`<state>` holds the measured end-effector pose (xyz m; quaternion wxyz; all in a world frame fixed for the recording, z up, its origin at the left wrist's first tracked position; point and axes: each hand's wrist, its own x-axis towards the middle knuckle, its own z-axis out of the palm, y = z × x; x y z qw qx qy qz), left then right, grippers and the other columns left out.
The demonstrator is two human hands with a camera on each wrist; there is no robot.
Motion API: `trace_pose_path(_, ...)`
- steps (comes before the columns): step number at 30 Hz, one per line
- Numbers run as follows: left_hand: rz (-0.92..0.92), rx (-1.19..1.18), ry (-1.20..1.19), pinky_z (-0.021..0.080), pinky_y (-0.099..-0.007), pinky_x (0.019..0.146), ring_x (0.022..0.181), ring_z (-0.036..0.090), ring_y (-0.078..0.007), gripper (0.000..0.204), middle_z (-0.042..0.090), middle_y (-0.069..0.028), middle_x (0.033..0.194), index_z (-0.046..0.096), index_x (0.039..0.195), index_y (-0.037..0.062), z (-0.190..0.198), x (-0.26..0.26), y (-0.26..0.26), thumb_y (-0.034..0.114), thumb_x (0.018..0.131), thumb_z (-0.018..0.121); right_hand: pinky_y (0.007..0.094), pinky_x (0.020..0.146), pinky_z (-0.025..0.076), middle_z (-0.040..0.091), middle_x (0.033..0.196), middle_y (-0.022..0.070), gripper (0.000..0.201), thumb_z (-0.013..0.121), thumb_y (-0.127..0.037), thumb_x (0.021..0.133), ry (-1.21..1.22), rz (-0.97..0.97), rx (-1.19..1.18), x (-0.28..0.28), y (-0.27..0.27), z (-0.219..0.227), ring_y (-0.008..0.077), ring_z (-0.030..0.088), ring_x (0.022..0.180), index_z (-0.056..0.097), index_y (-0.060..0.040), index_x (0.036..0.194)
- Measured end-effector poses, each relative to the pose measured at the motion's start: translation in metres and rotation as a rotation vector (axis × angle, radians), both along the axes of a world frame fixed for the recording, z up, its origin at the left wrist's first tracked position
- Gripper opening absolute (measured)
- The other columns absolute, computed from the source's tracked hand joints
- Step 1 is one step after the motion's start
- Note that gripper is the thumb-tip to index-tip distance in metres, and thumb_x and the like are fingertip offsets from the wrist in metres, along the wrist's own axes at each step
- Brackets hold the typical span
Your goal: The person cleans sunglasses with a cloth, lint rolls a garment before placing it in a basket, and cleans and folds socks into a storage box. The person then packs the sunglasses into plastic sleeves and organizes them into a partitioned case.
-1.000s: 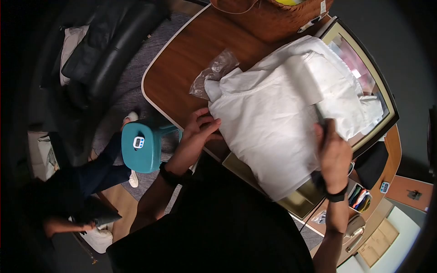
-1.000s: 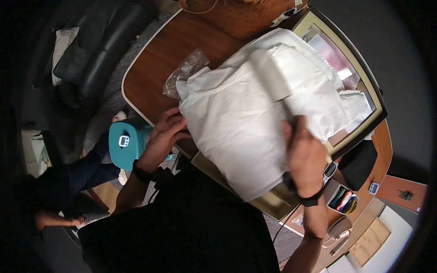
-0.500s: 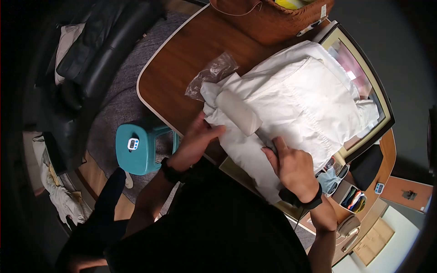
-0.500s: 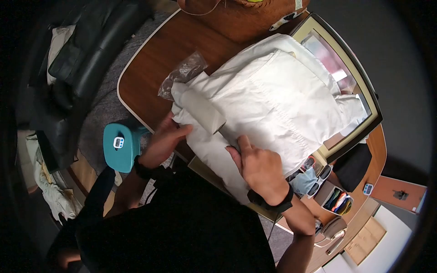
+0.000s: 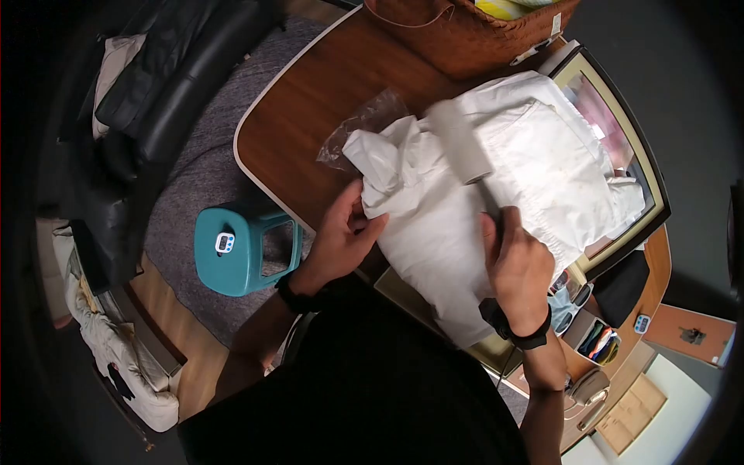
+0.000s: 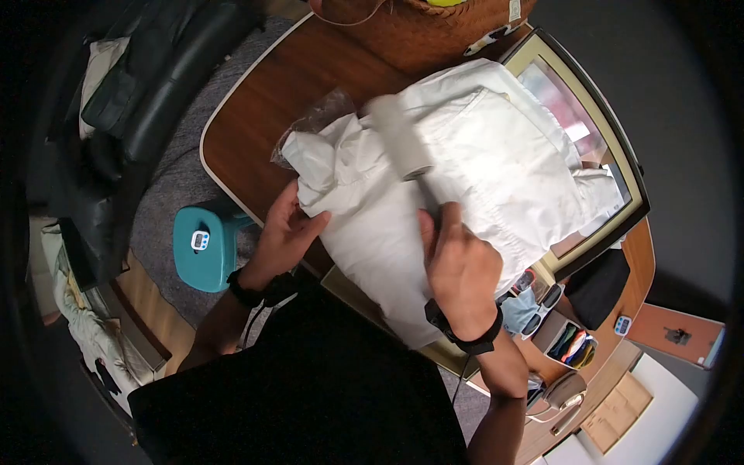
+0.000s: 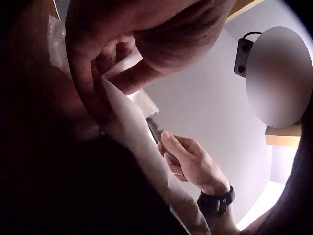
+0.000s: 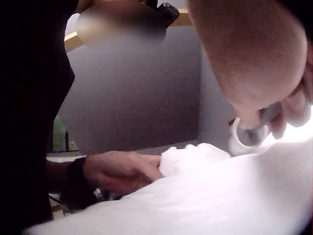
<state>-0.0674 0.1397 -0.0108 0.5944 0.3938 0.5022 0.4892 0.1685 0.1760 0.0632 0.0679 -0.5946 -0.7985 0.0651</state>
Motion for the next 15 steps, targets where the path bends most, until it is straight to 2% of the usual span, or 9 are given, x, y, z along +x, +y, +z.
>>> trace_pose_path(1, -0.02, -0.001, 0.025, 0.049, -0.0278, 0.092, 0.11, 0.057, -0.0111, 0.053, 0.058, -0.0077, 0.121, 0.038, 0.14, 0.001, 0.001, -0.002, -0.001, 0.0, 0.092, 0.06, 0.0415, 0.045, 0.047, 0.06, 0.058, 0.0138, 0.026, 0.061, -0.031, 0.094, -0.051, -0.051, -0.012, 0.001, 0.0, 0.0, 0.0323, 0.062, 0.05, 0.058, -0.0052, 0.092)
trace_pose_path(4, -0.026, 0.035, 0.066, 0.049, -0.0281, 0.092, 0.111, 0.056, -0.0114, 0.054, 0.057, -0.0079, 0.122, 0.037, 0.141, 0.0011, -0.007, -0.003, -0.006, -0.001, 0.092, 0.06, 0.0402, 0.044, 0.047, 0.059, 0.056, 0.0139, 0.027, 0.062, -0.031, 0.094, 0.123, 0.206, -0.107, 0.009, -0.017, 0.004, 0.0314, 0.061, 0.048, 0.059, -0.0047, 0.092)
trace_pose_path(5, -0.007, 0.066, 0.08, 0.049, -0.0281, 0.092, 0.112, 0.056, -0.0116, 0.055, 0.057, -0.008, 0.123, 0.037, 0.141, 0.0012, -0.011, 0.0, -0.008, -0.002, 0.092, 0.059, 0.0398, 0.045, 0.047, 0.059, 0.057, 0.0141, 0.027, 0.063, -0.032, 0.093, 0.156, 0.209, -0.146, 0.01, -0.02, 0.008, 0.0314, 0.061, 0.049, 0.059, -0.0054, 0.092)
trace_pose_path(7, 0.005, 0.031, 0.036, 0.048, -0.0278, 0.096, 0.117, 0.053, -0.014, 0.057, 0.053, -0.0095, 0.129, 0.036, 0.142, 0.0014, -0.014, -0.001, -0.006, -0.003, 0.09, 0.06, 0.043, 0.048, 0.046, 0.059, 0.059, 0.0166, 0.023, 0.064, -0.029, 0.093, 0.118, 0.186, -0.075, 0.027, -0.016, 0.01, 0.036, 0.06, 0.052, 0.06, -0.0064, 0.096)
trace_pose_path(10, 0.016, 0.057, 0.001, 0.046, -0.0293, 0.099, 0.12, 0.052, -0.0152, 0.059, 0.052, -0.0098, 0.13, 0.035, 0.142, -0.0004, -0.006, 0.0, -0.002, -0.006, 0.089, 0.06, 0.0427, 0.048, 0.046, 0.058, 0.057, 0.0165, 0.025, 0.06, -0.032, 0.095, -0.094, -0.057, 0.133, 0.063, 0.014, 0.011, 0.0356, 0.061, 0.053, 0.059, -0.0077, 0.093)
trace_pose_path(13, 0.011, 0.046, 0.021, 0.042, -0.0306, 0.102, 0.121, 0.051, -0.0165, 0.062, 0.051, -0.0104, 0.133, 0.034, 0.143, -0.001, 0.003, 0.0, 0.002, -0.007, 0.087, 0.061, 0.0418, 0.044, 0.045, 0.059, 0.055, 0.0147, 0.029, 0.057, -0.034, 0.097, -0.193, -0.323, 0.317, 0.079, 0.033, 0.008, 0.0337, 0.061, 0.049, 0.055, -0.0072, 0.085)
trace_pose_path(15, 0.09, -0.025, 0.0, 0.041, -0.0312, 0.102, 0.12, 0.052, -0.0176, 0.061, 0.051, -0.0113, 0.134, 0.036, 0.142, -0.0014, 0.005, 0.003, 0.001, -0.003, 0.087, 0.063, 0.0409, 0.042, 0.045, 0.059, 0.054, 0.0135, 0.03, 0.058, -0.034, 0.097, -0.168, -0.262, 0.332, 0.074, 0.027, 0.01, 0.0328, 0.06, 0.046, 0.054, -0.0069, 0.085)
